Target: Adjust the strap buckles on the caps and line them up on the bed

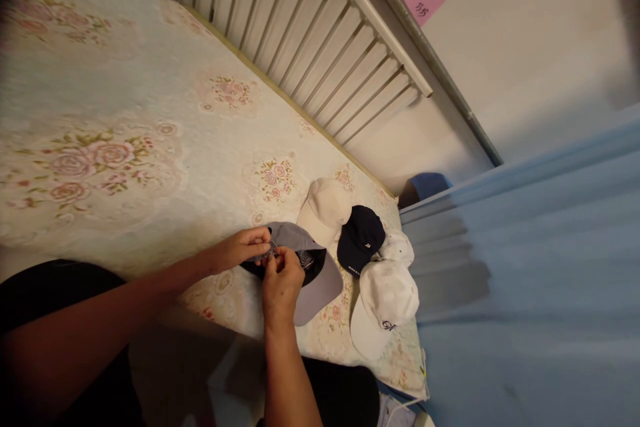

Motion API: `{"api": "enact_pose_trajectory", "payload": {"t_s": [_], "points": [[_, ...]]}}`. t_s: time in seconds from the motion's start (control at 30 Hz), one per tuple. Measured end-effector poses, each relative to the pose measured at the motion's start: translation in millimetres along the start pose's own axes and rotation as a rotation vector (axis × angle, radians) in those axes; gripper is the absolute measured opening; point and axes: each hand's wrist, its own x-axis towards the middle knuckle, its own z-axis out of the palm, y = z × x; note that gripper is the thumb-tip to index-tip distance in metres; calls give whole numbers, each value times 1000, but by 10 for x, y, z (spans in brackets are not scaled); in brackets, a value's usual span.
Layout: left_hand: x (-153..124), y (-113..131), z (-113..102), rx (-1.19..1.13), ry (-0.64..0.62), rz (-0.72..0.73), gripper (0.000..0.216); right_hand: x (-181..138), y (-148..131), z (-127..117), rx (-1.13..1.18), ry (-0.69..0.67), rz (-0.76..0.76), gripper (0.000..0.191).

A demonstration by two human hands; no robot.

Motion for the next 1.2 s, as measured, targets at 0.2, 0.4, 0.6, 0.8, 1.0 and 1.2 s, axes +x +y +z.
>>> {"api": "enact_pose_trajectory", "payload": {"t_s": [0.2, 0.4, 0.6, 0.8, 1.0, 1.2], "points": [[4, 6, -1, 3, -18, 16, 23, -23, -40, -3, -106, 9, -44, 7], [3, -15, 1, 76, 1, 24, 17, -18, -50, 25, -130, 13, 10, 8], [14, -92, -6, 138, 13, 32, 13, -29, -75, 27, -184, 11, 21, 12], [32, -130, 5, 185, 26, 8, 9, -35, -79, 52, -227, 15, 58, 12], [27, -95, 13, 274, 46, 27, 7, -37, -36, 82, -207, 46, 46, 12], [24, -109, -3, 317, 32, 41, 8, 8, -19, 72, -165, 54, 64, 16]]}}
